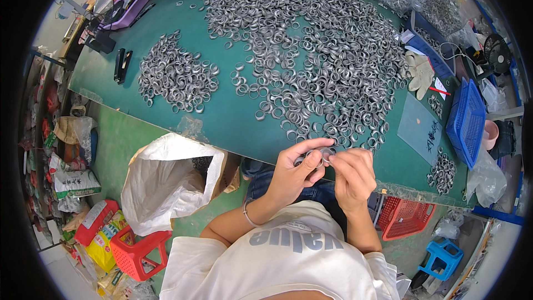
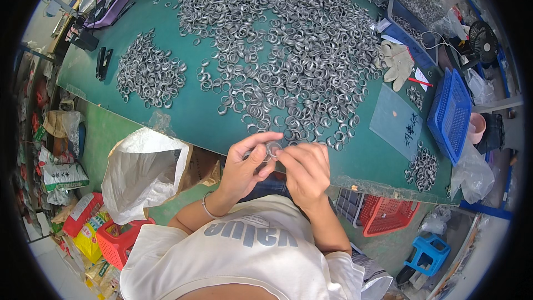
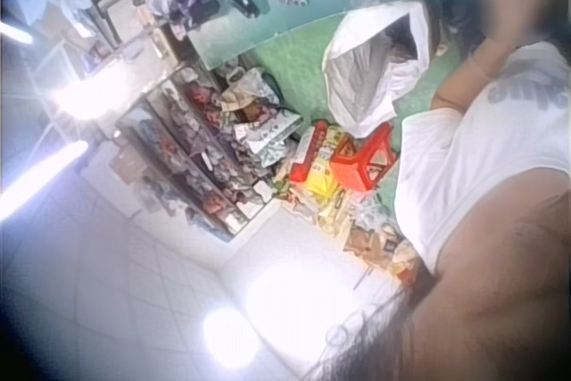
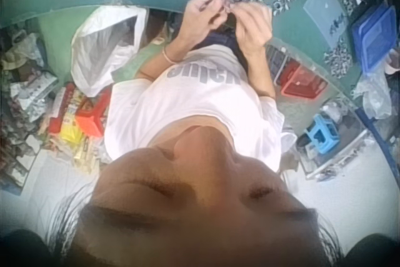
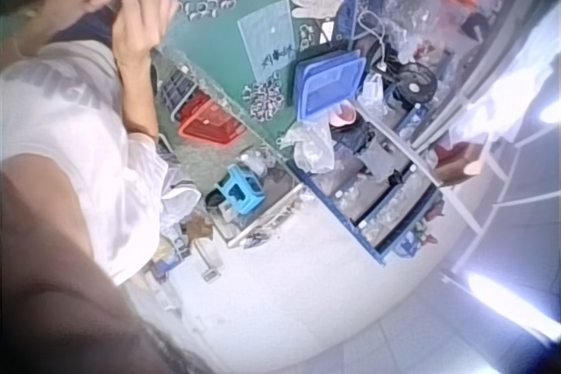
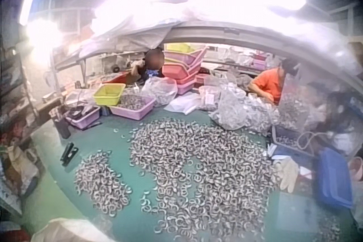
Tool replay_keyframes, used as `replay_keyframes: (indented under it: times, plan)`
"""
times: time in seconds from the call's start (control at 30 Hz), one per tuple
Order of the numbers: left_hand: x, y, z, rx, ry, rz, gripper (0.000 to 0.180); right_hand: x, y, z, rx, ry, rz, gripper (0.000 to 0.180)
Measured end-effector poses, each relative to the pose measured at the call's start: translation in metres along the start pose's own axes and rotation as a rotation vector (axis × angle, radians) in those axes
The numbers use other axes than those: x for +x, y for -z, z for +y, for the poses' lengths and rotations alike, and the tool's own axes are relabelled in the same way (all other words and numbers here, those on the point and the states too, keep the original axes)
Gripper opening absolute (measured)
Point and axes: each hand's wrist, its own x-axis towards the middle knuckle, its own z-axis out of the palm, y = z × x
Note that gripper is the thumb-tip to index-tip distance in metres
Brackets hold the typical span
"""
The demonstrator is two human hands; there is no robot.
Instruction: The person sorts a pile of curved metal hardware pieces on a workbench, picking them up by hand and placing some into a nearby container and others into a separate pile.
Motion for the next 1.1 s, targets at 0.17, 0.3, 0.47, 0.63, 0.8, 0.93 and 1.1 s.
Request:
replay_keyframes:
  times: [0.17, 0.3, 0.47, 0.63, 0.8, 0.93, 1.1]
  plan:
    - [0.001, 0.010, -0.002, -0.037, 0.026, -0.118, 0.031, 0.006, 0.007, 0.004, -0.050, 0.122, -0.070, 0.020]
    - [0.003, 0.006, 0.005, -0.031, 0.063, -0.086, 0.030, 0.003, 0.002, 0.009, 0.086, -0.002, -0.010, 0.019]
    - [0.002, 0.010, 0.003, 0.013, 0.059, -0.031, 0.027, -0.003, -0.013, 0.040, 0.258, -0.507, 0.132, 0.016]
    - [0.007, 0.023, -0.002, -0.176, 0.065, -0.057, 0.023, 0.034, -0.036, 0.077, -0.101, -0.365, -0.190, 0.034]
    - [0.009, 0.020, 0.003, -0.226, 0.051, 0.019, 0.024, 0.033, -0.063, 0.087, -0.311, -0.242, -0.340, 0.031]
    - [0.005, 0.019, 0.007, -0.138, -0.008, 0.030, 0.028, 0.031, -0.058, 0.082, -0.321, -0.216, -0.332, 0.012]
    - [0.003, 0.019, 0.010, -0.033, -0.051, 0.019, 0.032, 0.023, -0.050, 0.081, -0.287, -0.210, -0.270, 0.010]
